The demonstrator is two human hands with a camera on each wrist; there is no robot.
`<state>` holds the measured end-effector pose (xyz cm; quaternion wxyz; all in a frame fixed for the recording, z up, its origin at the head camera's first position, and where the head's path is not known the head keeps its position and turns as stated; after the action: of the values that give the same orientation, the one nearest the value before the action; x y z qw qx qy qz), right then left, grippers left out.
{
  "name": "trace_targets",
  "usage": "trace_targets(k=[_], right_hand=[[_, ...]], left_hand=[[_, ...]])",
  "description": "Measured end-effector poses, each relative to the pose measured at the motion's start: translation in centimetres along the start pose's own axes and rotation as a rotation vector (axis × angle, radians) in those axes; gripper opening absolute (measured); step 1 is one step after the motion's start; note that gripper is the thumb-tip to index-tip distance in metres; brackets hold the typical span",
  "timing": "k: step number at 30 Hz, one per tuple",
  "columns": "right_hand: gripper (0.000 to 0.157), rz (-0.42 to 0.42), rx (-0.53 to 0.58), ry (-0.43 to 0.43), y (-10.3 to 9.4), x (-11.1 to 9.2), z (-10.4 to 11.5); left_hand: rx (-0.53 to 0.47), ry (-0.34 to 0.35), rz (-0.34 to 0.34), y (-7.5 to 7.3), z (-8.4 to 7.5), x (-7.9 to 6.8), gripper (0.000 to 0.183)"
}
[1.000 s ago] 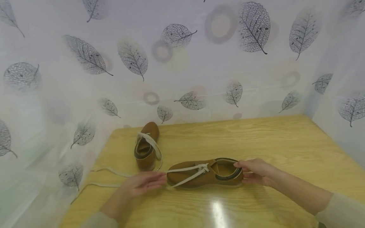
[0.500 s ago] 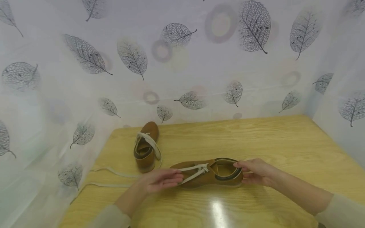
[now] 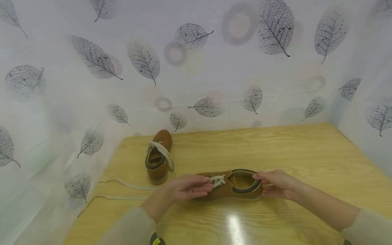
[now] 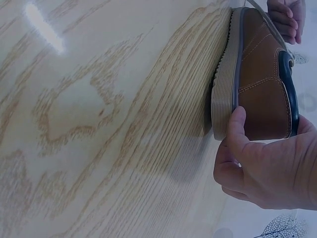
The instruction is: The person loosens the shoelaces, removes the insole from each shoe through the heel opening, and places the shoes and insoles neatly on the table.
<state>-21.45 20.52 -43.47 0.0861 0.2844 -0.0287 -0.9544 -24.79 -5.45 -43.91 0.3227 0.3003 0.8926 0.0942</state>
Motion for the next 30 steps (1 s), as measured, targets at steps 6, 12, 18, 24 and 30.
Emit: trace_targets(k=[6, 12, 18, 24, 30], right_hand=[[0.027, -0.017, -0.002, 0.000, -0.1, 0.1, -0.1], [0.026, -0.015, -0.001, -0.005, -0.1, 0.2, -0.2], [0.026, -0.014, 0.005, -0.008, 0.0, 0.1, -0.2], [0.027, -0.018, 0.000, -0.005, 0.0, 0.1, -0.2], [0.032, -0.017, -0.007, 0.000, -0.2, 0.1, -0.1]], left_hand=[[-0.006, 0.014, 0.023, 1.3, -0.4, 0.8, 0.016], [0.033, 0.018, 0.013, 1.8, -0.5, 1.4, 0.018], [0.121, 0.025, -0.009, 1.8, -0.3, 2.2, 0.021], [0.188, 0.073, -0.088, 1.7, -0.2, 2.5, 0.021], [0.239, 0.139, -0.212, 2.2, -0.4, 2.7, 0.025]])
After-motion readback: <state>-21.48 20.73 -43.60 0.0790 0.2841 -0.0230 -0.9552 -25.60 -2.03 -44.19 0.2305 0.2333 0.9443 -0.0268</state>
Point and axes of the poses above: each hand's wrist, its own x-axis towards the middle knuckle, its own y-axis out of the palm, z = x × y, the point moved 7 cm from there along x, towards the middle knuckle, and after that the axes turned 1 degree about x, right-handed, at the moved point
